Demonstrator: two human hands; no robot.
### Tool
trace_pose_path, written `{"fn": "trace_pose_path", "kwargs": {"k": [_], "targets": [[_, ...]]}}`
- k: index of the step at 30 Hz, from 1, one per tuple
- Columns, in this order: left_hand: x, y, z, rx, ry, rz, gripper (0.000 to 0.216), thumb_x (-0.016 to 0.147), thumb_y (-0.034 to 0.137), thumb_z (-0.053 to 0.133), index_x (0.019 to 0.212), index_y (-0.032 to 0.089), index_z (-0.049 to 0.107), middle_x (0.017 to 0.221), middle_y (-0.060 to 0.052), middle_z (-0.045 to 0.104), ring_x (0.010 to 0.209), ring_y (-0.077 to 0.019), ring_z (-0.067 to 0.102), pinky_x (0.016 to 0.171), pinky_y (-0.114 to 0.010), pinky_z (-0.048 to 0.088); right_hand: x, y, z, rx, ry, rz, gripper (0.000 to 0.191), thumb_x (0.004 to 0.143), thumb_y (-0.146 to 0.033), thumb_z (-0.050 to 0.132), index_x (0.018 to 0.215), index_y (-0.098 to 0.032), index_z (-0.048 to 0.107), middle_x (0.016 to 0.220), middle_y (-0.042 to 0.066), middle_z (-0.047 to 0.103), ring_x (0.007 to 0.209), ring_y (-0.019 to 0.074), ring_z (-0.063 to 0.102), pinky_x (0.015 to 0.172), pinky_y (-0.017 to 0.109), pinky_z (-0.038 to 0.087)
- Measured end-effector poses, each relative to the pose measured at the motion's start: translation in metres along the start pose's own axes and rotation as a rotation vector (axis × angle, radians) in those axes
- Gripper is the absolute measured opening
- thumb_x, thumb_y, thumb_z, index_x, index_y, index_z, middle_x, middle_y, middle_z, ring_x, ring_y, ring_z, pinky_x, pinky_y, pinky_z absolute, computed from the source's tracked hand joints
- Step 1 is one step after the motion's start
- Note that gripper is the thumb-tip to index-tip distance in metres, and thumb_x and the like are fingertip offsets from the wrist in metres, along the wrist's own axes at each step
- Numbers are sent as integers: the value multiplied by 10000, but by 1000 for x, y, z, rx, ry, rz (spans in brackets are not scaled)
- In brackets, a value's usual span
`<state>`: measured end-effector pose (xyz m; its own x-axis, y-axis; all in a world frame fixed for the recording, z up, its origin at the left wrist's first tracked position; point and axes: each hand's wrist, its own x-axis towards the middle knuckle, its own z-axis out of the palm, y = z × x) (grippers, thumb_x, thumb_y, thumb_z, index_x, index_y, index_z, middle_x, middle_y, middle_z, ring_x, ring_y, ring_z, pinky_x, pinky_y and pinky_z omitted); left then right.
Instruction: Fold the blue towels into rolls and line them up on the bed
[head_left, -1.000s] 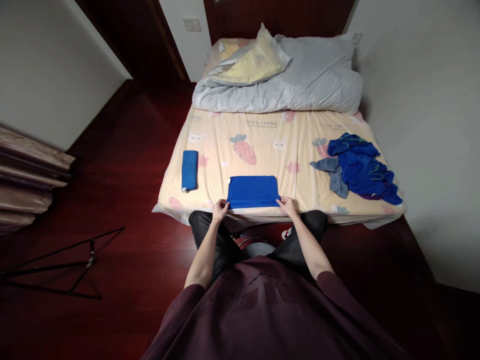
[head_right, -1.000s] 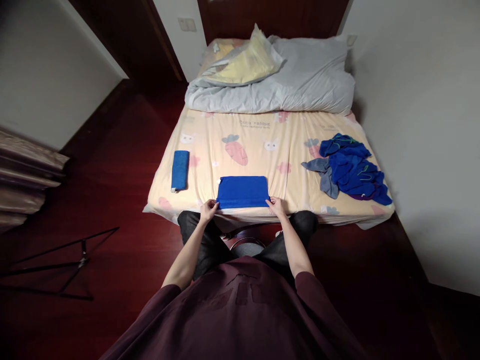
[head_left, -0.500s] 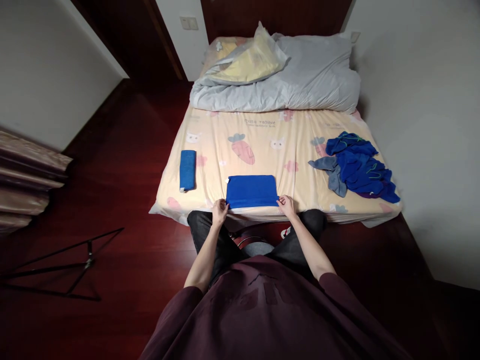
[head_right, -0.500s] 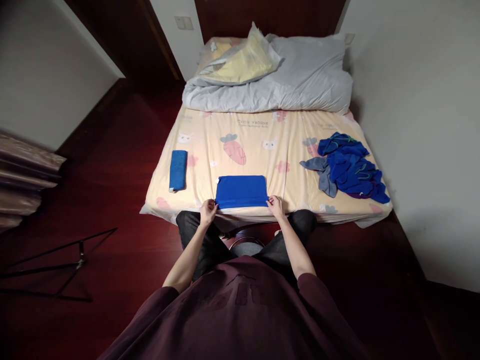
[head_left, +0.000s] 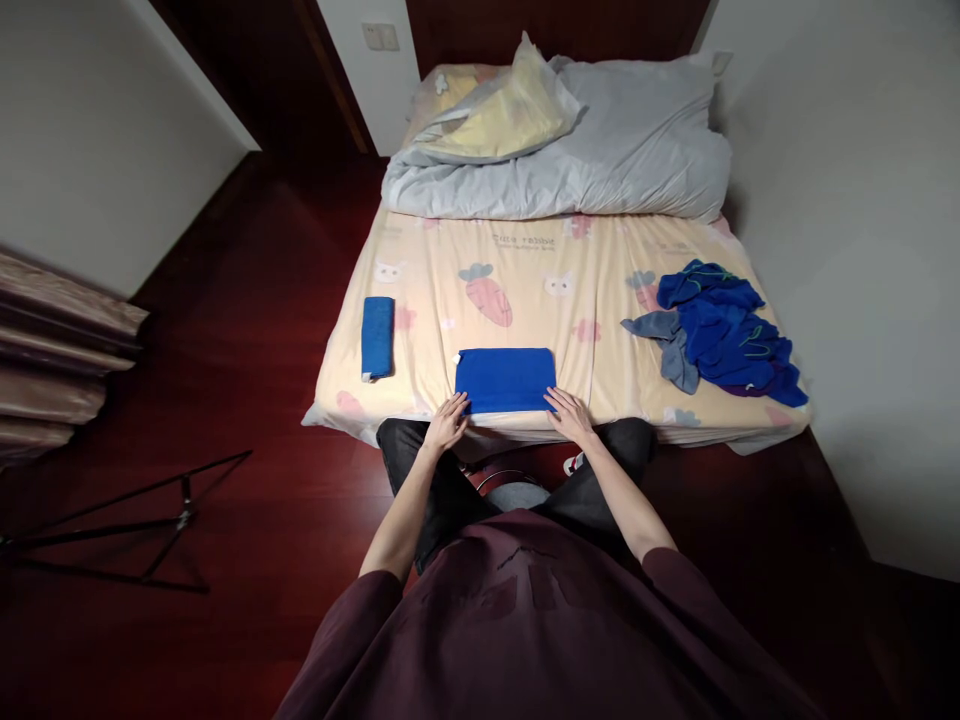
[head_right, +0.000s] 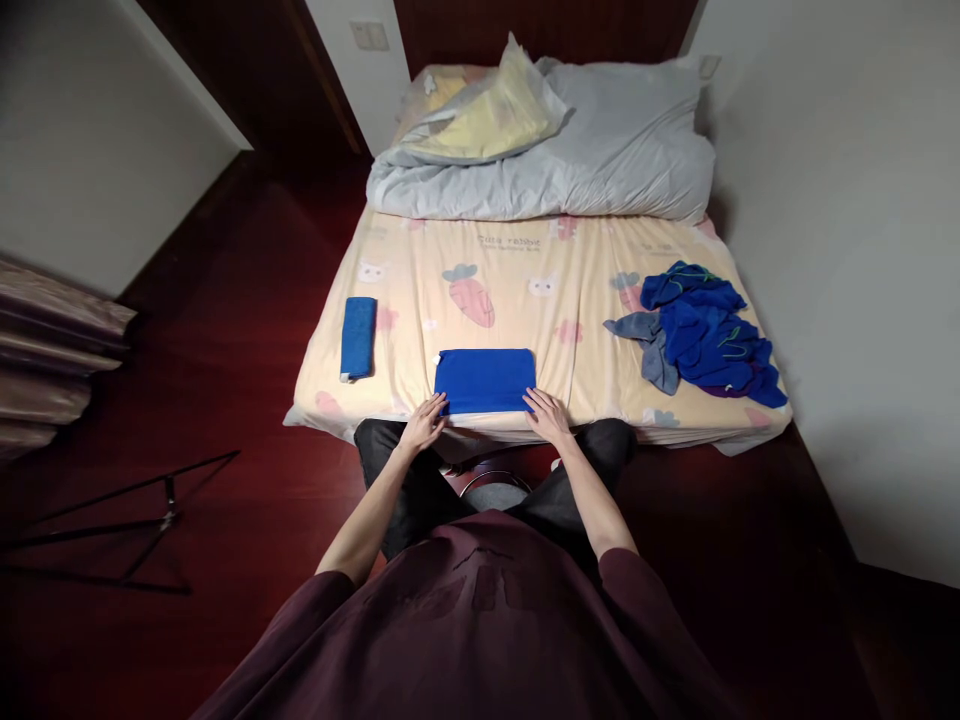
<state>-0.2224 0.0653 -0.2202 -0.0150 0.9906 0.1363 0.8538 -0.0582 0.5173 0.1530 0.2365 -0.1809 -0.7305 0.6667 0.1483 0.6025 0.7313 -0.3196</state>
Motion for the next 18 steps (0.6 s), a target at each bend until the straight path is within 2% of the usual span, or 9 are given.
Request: {"fn": "trace_pose_path", "kwargs": {"k": [4, 9, 12, 18], "targets": [[10, 4, -7, 5, -40, -52, 699, 892, 184, 557, 1590, 181, 555, 1714, -135, 476, 1630, -307, 407, 1364, -561, 313, 14, 3, -4, -12, -81, 24, 551, 1017, -238, 606, 1566, -207, 638, 1663, 87, 544, 1531, 287, 539, 1253, 490, 467], [34, 9, -16, -61, -20, -176, 738, 740, 55, 597, 1463, 175, 678, 1548, -180, 647, 1517, -343, 551, 1342, -561, 329, 34, 5, -6, 41, -124, 44, 567, 936, -107, 643, 1493, -195, 705, 1573, 120, 635, 1423, 326, 610, 1221, 540, 472], [44, 10, -20, -76, -20, -205, 687, 717, 54, 630, 1386, 170, 730, 1439, -191, 716, 1431, -363, 623, 1311, -558, 381, 38, 6, -8, 93, -115, 57, 585, 908, -57, 638, 1465, -212, 728, 1526, 120, 674, 1383, 326, 631, 1190, 554, 496], [49, 4, -35, -135, -59, -251, 566, 766, 144, 638, 1306, 212, 797, 1383, -97, 764, 1342, -320, 689, 1228, -437, 514, 35, 12, -11, 171, -93, 72, 581, 921, -50, 630, 1458, -246, 731, 1513, 91, 689, 1394, 282, 634, 1210, 525, 499]]}}
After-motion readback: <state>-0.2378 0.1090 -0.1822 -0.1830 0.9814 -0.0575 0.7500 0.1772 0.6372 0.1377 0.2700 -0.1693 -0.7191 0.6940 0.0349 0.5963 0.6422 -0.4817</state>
